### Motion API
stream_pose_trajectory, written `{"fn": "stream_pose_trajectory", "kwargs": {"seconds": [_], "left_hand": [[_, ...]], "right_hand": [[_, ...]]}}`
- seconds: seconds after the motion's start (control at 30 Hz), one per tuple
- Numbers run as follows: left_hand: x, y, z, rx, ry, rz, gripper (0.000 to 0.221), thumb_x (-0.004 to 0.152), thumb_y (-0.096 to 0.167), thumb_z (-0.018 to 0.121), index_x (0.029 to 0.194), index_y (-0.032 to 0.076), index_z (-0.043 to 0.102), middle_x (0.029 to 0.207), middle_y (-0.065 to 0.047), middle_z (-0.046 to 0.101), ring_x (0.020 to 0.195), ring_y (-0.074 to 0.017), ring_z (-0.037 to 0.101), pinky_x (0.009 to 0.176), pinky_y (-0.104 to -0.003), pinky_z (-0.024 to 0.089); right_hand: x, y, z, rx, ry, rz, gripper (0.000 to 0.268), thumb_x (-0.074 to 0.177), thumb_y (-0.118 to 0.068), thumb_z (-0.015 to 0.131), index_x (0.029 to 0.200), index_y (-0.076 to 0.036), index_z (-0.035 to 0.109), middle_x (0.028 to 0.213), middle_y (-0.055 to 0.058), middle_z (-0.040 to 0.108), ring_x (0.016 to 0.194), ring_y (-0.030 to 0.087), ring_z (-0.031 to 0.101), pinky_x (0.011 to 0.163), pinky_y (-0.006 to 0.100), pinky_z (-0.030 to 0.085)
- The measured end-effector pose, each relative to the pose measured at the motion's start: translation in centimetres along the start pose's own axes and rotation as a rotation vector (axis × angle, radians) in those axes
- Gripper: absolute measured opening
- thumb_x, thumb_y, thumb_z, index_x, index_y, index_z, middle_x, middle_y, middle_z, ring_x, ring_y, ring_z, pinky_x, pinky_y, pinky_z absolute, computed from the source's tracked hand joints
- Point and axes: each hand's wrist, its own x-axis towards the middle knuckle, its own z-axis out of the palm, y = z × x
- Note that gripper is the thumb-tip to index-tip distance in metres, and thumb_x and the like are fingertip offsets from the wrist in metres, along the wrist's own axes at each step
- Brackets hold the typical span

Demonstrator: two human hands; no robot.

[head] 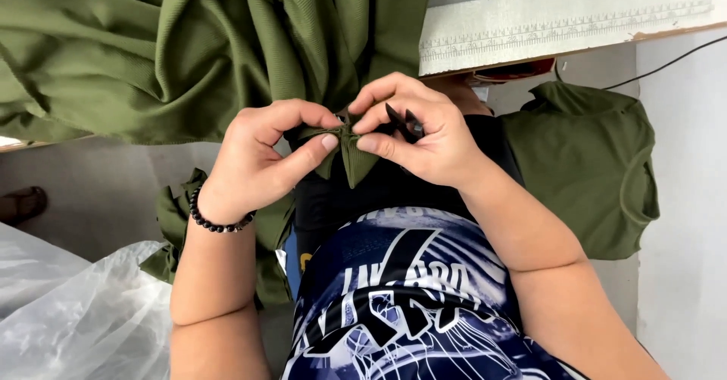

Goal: Inspecting finished green garments, trimming loose threads with scissors, and stacking them for collection.

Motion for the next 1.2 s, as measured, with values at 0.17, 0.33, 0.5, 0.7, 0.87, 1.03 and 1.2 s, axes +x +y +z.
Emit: {"fn": "stream_pose_trajectory", "kwargs": {"seconds": [0.17,0.33,0.5,0.7,0.87,1.03,1.2], "left_hand": [[0.0,0.5,-0.2,-0.043,0.002,-0.067,0.009,0.1,0.012,0.067,0.107,0.006,0.07,0.086,-0.001,0.074,0.07,-0.0083,0.068,0.071,-0.021,0.055],[0.1,0.6,0.1,-0.071,0.016,-0.113,0.007,0.099,0.013,0.068,0.103,0.007,0.07,0.089,0.001,0.072,0.074,-0.0075,0.064,0.072,-0.022,0.053],[0.1,0.1,0.5,-0.029,0.055,-0.149,0.007,0.099,0.015,0.07,0.1,0.008,0.071,0.09,0.003,0.072,0.079,-0.0065,0.063,0.074,-0.022,0.051],[0.3,0.1,0.6,-0.021,0.061,-0.147,0.007,0.099,0.017,0.07,0.099,0.01,0.072,0.089,0.004,0.072,0.079,-0.0063,0.062,0.074,-0.021,0.05],[0.5,0.5,0.4,-0.069,0.064,-0.165,0.007,0.099,0.017,0.07,0.101,0.01,0.071,0.091,0.004,0.071,0.083,-0.0066,0.063,0.078,-0.021,0.051],[0.5,0.7,0.4,-0.121,0.095,-0.155,0.025,0.095,0.011,0.076,0.108,0.011,0.055,0.098,0.0,0.066,0.099,-0.0107,0.071,0.091,-0.022,0.056],[0.4,1.1,0.1,-0.094,0.09,-0.16,0.029,0.091,0.012,0.08,0.108,0.011,0.056,0.099,-0.001,0.066,0.098,-0.0112,0.068,0.092,-0.023,0.056]], "right_hand": [[0.5,-0.4,0.1,0.013,-0.021,-0.013,0.009,0.098,-0.009,0.074,0.104,-0.005,0.069,0.122,0.015,0.067,0.105,0.021,0.069,0.088,0.027,0.058],[0.7,0.0,0.4,0.0,-0.036,-0.041,0.009,0.097,-0.008,0.076,0.101,-0.006,0.069,0.121,0.013,0.068,0.093,0.016,0.067,0.07,0.023,0.053],[1.2,-0.3,0.2,-0.057,-0.058,-0.111,0.006,0.099,-0.008,0.073,0.104,-0.004,0.071,0.12,0.014,0.069,0.091,0.018,0.068,0.073,0.025,0.055],[1.5,-0.2,0.5,-0.023,-0.008,-0.069,0.006,0.096,-0.004,0.075,0.099,-0.001,0.071,0.109,0.014,0.071,0.085,0.018,0.069,0.074,0.024,0.057],[1.3,0.9,0.3,-0.016,-0.014,-0.013,0.02,0.094,-0.004,0.081,0.109,-0.005,0.068,0.107,0.01,0.07,0.08,0.012,0.063,0.068,0.02,0.051],[1.9,1.1,-0.2,-0.048,-0.106,-0.155,0.024,0.098,-0.001,0.076,0.12,-0.002,0.069,0.108,0.013,0.07,0.095,0.023,0.071,0.084,0.029,0.061],[2.3,0.3,-0.2,-0.036,-0.099,-0.152,0.013,0.096,0.003,0.077,0.107,-0.002,0.071,0.101,0.013,0.069,0.087,0.021,0.07,0.08,0.028,0.061]]}}
